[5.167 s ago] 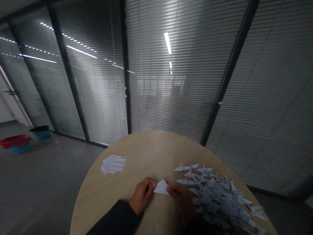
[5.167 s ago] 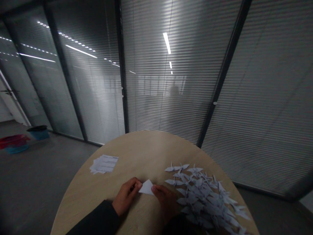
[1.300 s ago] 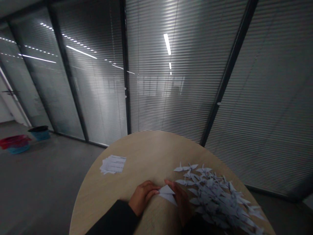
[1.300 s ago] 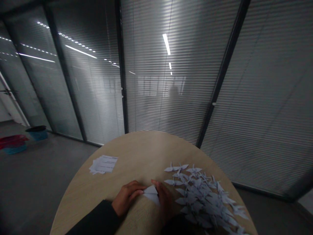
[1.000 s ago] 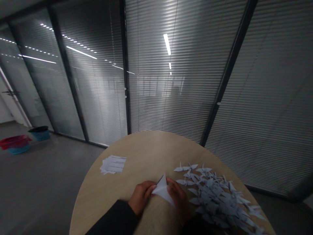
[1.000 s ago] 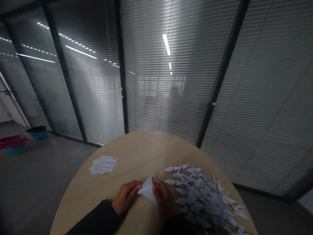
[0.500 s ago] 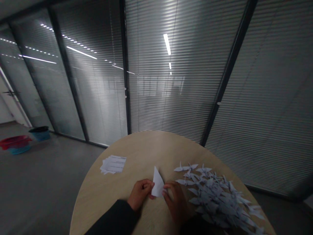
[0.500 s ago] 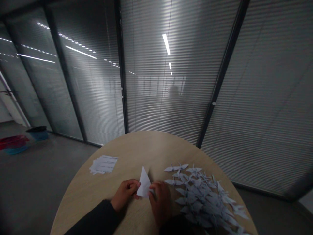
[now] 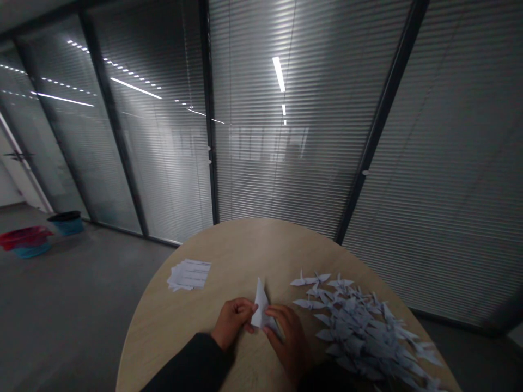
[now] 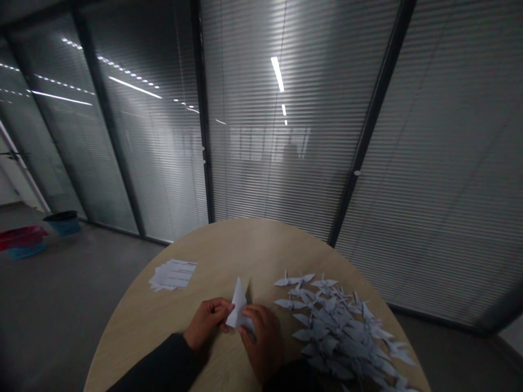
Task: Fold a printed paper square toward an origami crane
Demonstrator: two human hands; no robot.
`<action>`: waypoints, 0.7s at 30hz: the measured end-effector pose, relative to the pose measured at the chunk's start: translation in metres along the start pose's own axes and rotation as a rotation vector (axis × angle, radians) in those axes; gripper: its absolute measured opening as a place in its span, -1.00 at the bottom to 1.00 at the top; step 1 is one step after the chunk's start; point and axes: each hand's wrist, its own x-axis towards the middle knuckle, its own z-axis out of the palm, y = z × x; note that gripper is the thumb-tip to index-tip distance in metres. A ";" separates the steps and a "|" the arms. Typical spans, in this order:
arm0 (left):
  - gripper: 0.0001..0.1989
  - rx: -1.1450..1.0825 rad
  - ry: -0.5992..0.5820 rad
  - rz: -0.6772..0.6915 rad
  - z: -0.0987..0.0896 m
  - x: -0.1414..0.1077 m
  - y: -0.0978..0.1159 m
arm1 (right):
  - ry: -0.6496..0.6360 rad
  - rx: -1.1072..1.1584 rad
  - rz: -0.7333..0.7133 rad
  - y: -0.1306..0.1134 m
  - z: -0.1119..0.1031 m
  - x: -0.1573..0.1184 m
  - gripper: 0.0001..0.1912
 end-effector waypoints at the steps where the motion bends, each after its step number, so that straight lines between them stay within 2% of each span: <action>1: -0.44 -0.001 0.002 -0.001 0.000 0.000 0.000 | -0.003 0.006 0.006 -0.001 0.000 0.000 -0.77; 11: -0.47 -0.004 -0.007 0.005 0.001 0.000 -0.001 | -0.039 0.095 0.095 -0.006 -0.001 0.001 -0.77; 17: -0.46 -0.037 -0.035 0.037 -0.001 0.002 -0.004 | -0.039 0.177 0.198 -0.007 -0.005 0.005 -0.86; 21: -0.47 -0.047 -0.054 0.066 -0.003 0.004 -0.006 | -0.066 0.227 0.303 -0.008 -0.008 0.007 -0.74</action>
